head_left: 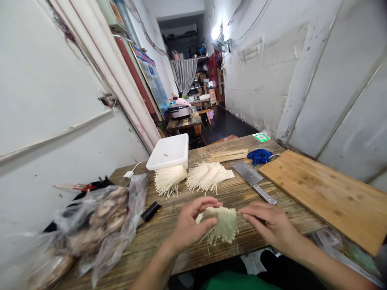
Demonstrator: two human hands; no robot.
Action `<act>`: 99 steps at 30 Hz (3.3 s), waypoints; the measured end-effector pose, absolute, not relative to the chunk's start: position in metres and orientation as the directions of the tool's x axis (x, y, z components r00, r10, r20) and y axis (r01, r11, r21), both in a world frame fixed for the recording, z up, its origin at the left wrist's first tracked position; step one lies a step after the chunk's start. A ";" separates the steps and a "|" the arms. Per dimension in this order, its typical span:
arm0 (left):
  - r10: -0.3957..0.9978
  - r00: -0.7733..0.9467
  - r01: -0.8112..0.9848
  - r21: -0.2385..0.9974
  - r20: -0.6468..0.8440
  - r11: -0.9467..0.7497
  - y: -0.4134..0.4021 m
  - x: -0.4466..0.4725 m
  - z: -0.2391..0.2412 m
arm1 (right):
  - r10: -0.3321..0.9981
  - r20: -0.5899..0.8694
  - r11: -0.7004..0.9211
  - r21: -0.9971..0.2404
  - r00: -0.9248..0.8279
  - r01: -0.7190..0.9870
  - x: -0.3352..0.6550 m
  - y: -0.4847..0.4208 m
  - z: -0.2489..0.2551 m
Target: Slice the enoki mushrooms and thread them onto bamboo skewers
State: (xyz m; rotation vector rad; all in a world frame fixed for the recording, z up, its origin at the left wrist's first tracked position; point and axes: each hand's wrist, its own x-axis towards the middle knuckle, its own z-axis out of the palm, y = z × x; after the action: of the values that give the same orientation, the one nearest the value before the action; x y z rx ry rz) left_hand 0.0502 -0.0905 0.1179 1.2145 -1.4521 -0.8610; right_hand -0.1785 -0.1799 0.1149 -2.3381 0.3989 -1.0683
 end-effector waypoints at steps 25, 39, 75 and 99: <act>-0.995 0.105 -0.084 0.996 0.000 -0.009 -0.123 0.043 0.140 | -0.625 0.344 -0.615 -0.770 0.701 -0.171 -0.166 -0.196 0.134; -0.947 -0.264 -0.783 0.534 0.181 0.320 -0.137 0.055 0.171 | -0.590 0.411 -0.751 -0.596 0.695 -0.285 -0.159 -0.195 0.131; -0.863 -0.488 -0.827 0.247 0.132 0.505 -0.159 0.065 0.179 | -0.664 0.354 -0.696 -0.614 0.659 -0.372 -0.163 -0.210 0.118; -0.958 -0.178 -0.582 0.761 0.224 0.286 -0.161 0.078 0.159 | -0.723 0.327 -0.597 -0.738 0.609 -0.313 -0.170 -0.217 0.120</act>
State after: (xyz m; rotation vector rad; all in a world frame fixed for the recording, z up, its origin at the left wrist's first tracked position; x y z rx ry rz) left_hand 0.0782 -0.1614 0.1592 1.3833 -1.8611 -0.6879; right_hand -0.1699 -0.2168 0.1198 -2.1926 0.8118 -0.8274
